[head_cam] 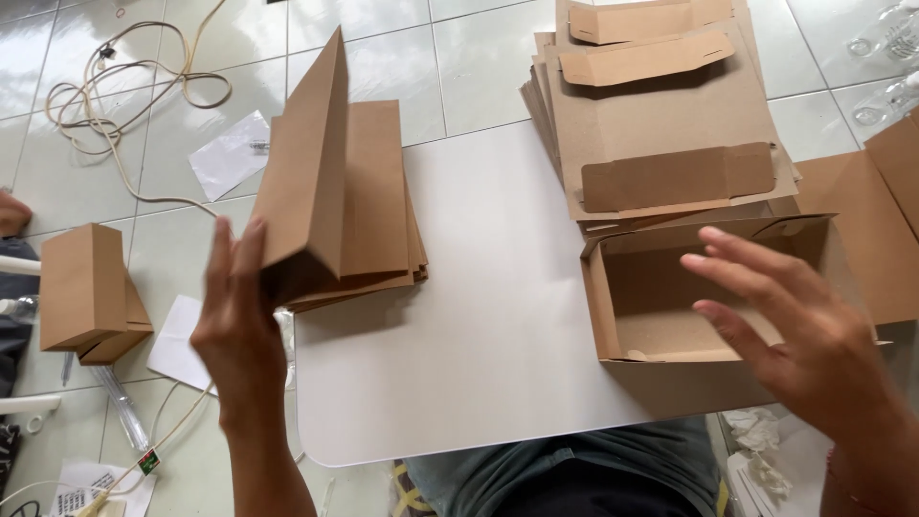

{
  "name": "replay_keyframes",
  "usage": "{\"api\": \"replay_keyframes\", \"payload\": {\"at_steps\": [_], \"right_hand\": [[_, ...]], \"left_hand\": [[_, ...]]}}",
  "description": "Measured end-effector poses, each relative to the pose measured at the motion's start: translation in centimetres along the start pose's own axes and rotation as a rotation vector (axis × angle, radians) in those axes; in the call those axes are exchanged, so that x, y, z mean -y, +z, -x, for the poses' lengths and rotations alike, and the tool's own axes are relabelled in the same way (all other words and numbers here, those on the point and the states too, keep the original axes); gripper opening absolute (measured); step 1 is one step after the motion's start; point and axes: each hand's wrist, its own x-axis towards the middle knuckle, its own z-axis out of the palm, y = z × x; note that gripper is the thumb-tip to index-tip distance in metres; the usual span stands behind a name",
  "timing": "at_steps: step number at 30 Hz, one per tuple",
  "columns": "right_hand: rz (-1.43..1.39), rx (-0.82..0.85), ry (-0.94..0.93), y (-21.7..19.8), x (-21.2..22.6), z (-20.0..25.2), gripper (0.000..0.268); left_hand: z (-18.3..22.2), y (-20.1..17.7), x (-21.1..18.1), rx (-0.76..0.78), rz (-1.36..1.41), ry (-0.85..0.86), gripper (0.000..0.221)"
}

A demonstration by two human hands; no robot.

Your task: Assembling cardboard boxes by folding flat templates and tucking in the side flaps.

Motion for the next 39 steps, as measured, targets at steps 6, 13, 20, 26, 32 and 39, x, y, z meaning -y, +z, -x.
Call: {"api": "replay_keyframes", "payload": {"at_steps": [6,13,20,26,32,39], "right_hand": [[-0.32,0.027,-0.157,2.8,3.9,-1.9,0.067],[0.069,0.163,-0.394,7.2,6.8,-2.5,0.099],[0.197,0.224,-0.44,8.2,8.9,-3.5,0.059],[0.179,0.266,-0.46,9.8,8.9,-2.6,0.062],[0.073,0.208,-0.483,8.1,9.3,-4.6,0.059],[0.257,0.187,-0.464,7.6,9.0,-5.7,0.111]], "left_hand": [[5.4,-4.1,-4.1,-0.101,0.555,-0.107,0.02],[10.8,-0.2,-5.9,0.219,0.941,-0.322,0.027],[12.6,2.3,-5.2,0.258,1.031,-0.523,0.026],[12.6,3.2,-5.5,0.281,1.018,-0.639,0.03],[12.0,1.9,-4.9,0.334,0.997,-0.631,0.037],[13.3,1.6,-2.7,0.532,1.062,-0.966,0.043]]}}
